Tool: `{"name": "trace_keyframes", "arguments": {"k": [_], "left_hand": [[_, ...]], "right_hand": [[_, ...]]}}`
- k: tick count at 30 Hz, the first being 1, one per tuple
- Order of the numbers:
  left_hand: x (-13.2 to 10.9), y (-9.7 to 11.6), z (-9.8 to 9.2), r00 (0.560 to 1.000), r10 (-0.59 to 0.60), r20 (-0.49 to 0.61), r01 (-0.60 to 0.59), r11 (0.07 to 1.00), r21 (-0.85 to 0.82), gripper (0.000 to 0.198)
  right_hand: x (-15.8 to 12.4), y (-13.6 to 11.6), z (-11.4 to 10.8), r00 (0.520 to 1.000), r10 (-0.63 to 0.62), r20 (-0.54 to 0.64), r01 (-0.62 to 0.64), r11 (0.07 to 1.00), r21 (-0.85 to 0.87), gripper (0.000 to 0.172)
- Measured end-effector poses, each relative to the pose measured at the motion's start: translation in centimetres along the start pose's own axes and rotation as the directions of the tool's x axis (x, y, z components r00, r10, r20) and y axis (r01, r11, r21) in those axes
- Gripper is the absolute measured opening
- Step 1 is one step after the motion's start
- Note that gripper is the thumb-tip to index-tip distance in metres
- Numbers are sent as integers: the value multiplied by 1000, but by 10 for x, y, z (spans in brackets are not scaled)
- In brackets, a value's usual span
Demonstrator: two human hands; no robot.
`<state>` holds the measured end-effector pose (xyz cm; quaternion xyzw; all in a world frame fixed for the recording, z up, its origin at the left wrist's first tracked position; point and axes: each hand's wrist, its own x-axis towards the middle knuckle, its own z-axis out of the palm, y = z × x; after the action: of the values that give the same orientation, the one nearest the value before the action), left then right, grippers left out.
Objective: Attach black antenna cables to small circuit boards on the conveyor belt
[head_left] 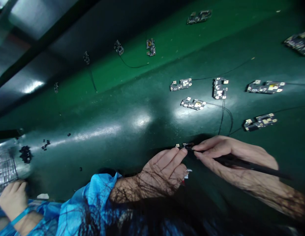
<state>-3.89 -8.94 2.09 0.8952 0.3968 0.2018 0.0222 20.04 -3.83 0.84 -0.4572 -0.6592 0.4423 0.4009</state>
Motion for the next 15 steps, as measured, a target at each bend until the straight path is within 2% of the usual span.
{"name": "trace_keyframes", "arguments": {"k": [7, 11, 13, 15], "left_hand": [[-6, -2, 7, 996, 38, -74, -38, 999, 10, 34], [-21, -1, 11, 995, 79, -52, -79, 997, 16, 25], [-32, 1, 15, 995, 93, -46, -93, 996, 15, 23], [-41, 3, 19, 993, 102, -68, -100, 995, 20, 23]], "right_hand": [[0, 4, 4, 1000, -18, -11, 18, 1000, -1, 24], [3, 3, -2, 996, -54, -68, 57, 997, 44, 20], [4, 4, -8, 991, -111, -76, 110, 994, -21, 24], [4, 9, -11, 975, -220, -25, 213, 965, -150, 31]]}}
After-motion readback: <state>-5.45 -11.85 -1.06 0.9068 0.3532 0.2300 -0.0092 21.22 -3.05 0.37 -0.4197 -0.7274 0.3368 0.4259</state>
